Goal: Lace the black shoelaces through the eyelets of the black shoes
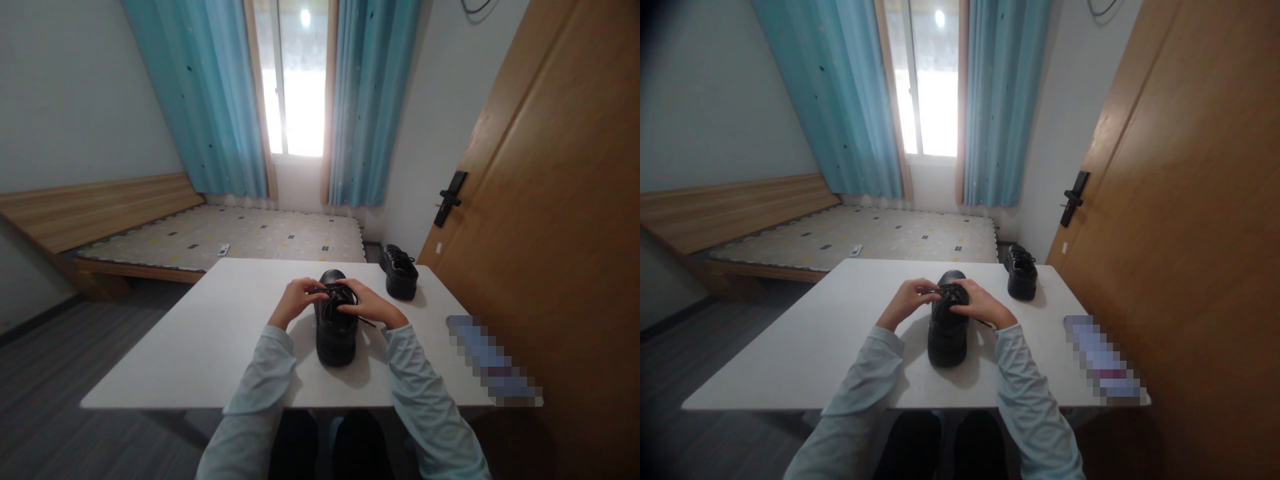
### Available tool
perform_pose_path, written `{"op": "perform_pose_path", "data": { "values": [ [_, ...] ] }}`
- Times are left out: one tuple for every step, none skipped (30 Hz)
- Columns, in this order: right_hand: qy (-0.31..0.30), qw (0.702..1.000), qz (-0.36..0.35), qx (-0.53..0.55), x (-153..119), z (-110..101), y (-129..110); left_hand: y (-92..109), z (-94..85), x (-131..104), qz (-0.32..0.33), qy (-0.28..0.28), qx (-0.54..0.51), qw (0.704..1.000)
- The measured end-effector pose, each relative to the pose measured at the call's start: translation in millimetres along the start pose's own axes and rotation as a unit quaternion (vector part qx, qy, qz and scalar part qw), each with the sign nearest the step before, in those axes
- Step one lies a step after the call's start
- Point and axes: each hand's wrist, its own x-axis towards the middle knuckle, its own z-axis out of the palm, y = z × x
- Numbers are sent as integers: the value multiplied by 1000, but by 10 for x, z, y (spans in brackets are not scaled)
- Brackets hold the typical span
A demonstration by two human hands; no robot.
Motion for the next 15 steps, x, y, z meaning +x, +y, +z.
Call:
{"op": "perform_pose_path", "data": {
  "values": [
    [0, 1000, 1, 1, 0, -1, -3, -4, -4, 1, 6, 4, 27, 1000],
    [0, 1000, 1, 2, 1, -2, -6, -4, -5, 1, 13, 9, 49, 999],
    [-1, 1000, 0, 2, 2, -2, -7, -2, -4, 0, 19, 14, 63, 998],
    [-1, 1000, -2, 3, 2, -2, -6, 2, -1, -2, 24, 21, 70, 997],
    [-1, 1000, -4, 3, 2, -2, -3, 7, 4, -5, 29, 31, 69, 997],
    [-2, 1000, -5, 3, 1, -1, 0, 10, 9, -7, 33, 42, 62, 997],
    [-2, 1000, -6, 2, 1, 0, 4, 12, 14, -9, 38, 55, 52, 996],
    [-3, 1000, -6, 0, 0, 1, 6, 13, 19, -9, 42, 68, 41, 996],
    [-3, 1000, -5, -1, -1, 1, 6, 11, 24, -8, 46, 79, 31, 995],
    [-4, 1000, -3, -2, -2, 1, 4, 8, 28, -6, 49, 89, 23, 995],
    [-4, 1000, -1, -2, -3, 0, -1, 3, 30, -3, 51, 97, 18, 994],
    [-4, 1000, 0, -1, -4, -2, -9, -3, 32, 1, 51, 105, 17, 993],
    [-3, 1000, 1, -1, -4, -4, -17, -9, 32, 5, 53, 111, 18, 992],
    [-2, 1000, 2, 0, -3, -6, -27, -14, 32, 9, 54, 115, 20, 992],
    [-2, 1000, 3, 0, -3, -8, -36, -19, 32, 12, 56, 118, 22, 991]
  ]
}}
